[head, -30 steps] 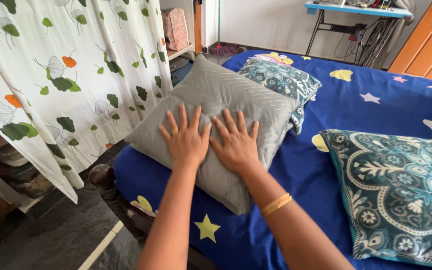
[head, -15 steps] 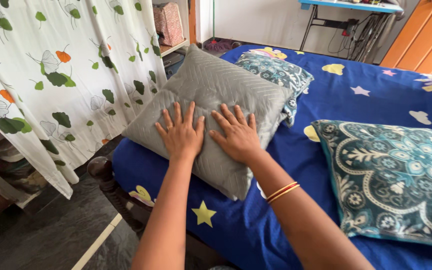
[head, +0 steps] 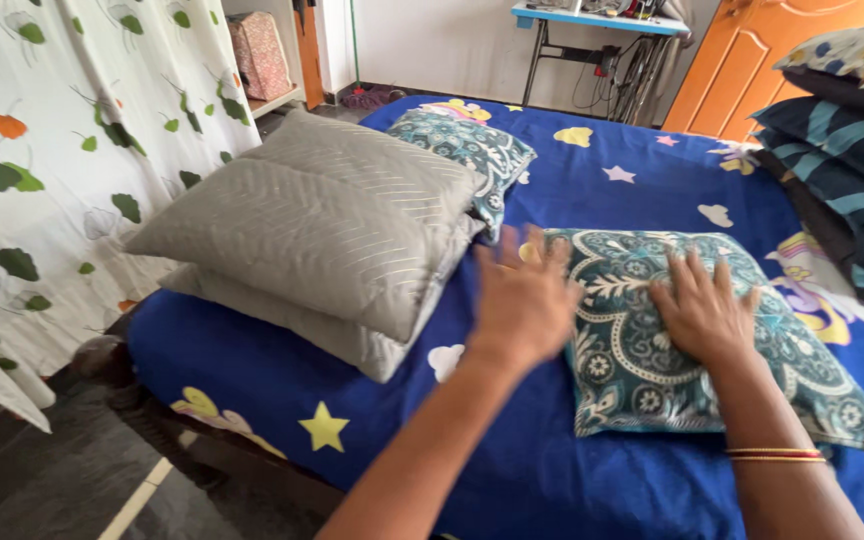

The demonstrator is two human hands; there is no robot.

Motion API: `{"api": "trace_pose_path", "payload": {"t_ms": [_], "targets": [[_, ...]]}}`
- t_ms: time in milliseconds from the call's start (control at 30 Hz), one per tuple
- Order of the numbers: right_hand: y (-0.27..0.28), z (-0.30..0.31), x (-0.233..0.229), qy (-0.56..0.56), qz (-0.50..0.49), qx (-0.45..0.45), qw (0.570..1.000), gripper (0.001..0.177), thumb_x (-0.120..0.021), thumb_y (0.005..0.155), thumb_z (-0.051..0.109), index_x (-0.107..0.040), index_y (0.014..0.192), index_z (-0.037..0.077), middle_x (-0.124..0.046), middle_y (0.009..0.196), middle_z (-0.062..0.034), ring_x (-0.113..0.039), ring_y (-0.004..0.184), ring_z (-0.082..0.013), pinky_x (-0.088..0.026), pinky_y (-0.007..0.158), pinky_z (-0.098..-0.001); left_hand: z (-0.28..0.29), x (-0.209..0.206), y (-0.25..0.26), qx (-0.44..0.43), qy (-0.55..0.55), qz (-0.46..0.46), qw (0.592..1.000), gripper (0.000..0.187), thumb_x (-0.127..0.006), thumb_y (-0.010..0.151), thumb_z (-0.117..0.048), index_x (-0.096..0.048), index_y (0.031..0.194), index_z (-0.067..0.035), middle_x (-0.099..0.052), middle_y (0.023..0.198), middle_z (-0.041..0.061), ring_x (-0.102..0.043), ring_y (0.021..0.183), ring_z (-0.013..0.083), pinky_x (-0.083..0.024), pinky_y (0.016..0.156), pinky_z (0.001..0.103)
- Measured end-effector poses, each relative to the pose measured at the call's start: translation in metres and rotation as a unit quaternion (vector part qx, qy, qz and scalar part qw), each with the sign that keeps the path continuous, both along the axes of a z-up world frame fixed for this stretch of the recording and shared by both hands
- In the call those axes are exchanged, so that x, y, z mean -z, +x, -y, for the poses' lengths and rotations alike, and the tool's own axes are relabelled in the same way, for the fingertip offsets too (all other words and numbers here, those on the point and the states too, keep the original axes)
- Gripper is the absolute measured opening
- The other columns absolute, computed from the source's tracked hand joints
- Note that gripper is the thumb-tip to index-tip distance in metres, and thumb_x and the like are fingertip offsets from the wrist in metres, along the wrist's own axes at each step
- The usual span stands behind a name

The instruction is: The person inserts a patterned pillow insert into a teal pillowcase, aligns the corners, and zips the case closed. They then smooth and adjust the finished pillow on the bed alongside other pillows.

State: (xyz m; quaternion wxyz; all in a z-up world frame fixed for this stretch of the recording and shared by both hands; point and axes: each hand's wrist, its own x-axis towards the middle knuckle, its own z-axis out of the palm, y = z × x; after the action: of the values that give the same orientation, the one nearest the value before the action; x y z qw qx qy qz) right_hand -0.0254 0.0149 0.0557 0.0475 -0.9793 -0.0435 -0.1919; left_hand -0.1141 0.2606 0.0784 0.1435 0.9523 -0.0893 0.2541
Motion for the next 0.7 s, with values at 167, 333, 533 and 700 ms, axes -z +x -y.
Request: {"api": "trace_pose_path", "payload": {"t_ms": [167, 333, 533, 700], "targets": [[0.045, 0.053, 0.075, -0.132, 0.021, -0.001, 0.991, 0.078, -0.047, 0.088, 0.054, -0.028, 0.158, 0.027, -0.023, 0.168, 0.0003, -0.014, 0.154, -0.0285, -0.008, 0.115, -0.0688, 0.126, 0.024, 0.034, 0.133, -0.061, -0.082, 0.986, 0.071, -0.042, 0.100, -0.053, -0.030, 0.160, -0.018, -0.020, 0.167, 0.015, -0.007, 0.156, 0.0416, -0.005, 0.121, 0.063], [-0.011, 0.043, 0.103, -0.103, 0.071, -0.022, 0.992, 0.062, -0.045, 0.100, 0.045, -0.040, 0.157, 0.021, -0.037, 0.166, -0.0018, -0.024, 0.159, -0.0299, -0.012, 0.122, -0.0692, 0.151, 0.046, 0.114, 0.072, -0.044, -0.149, 0.985, 0.066, -0.025, 0.101, -0.062, -0.025, 0.161, -0.034, -0.013, 0.171, 0.003, -0.004, 0.157, 0.0378, 0.000, 0.123, 0.064], [-0.023, 0.043, 0.049, 0.003, -0.025, -0.064, 0.998, 0.056, -0.036, 0.103, 0.048, -0.041, 0.154, 0.026, -0.032, 0.165, 0.0015, -0.021, 0.155, -0.0304, -0.012, 0.119, -0.0694, 0.138, 0.050, 0.157, 0.001, -0.058, -0.212, 0.976, 0.070, -0.030, 0.096, -0.067, -0.025, 0.160, -0.038, -0.013, 0.170, 0.004, -0.005, 0.156, 0.0378, -0.002, 0.123, 0.059], [0.058, 0.060, 0.018, 0.071, -0.174, 0.035, 0.982, 0.069, -0.031, 0.097, 0.062, -0.026, 0.160, 0.033, -0.016, 0.170, 0.0078, -0.013, 0.157, -0.0281, -0.011, 0.116, -0.0728, 0.140, 0.062, 0.148, -0.014, -0.021, -0.163, 0.986, 0.070, -0.030, 0.099, -0.066, -0.026, 0.160, -0.034, -0.016, 0.169, 0.008, -0.006, 0.156, 0.0395, -0.002, 0.123, 0.060]]}}
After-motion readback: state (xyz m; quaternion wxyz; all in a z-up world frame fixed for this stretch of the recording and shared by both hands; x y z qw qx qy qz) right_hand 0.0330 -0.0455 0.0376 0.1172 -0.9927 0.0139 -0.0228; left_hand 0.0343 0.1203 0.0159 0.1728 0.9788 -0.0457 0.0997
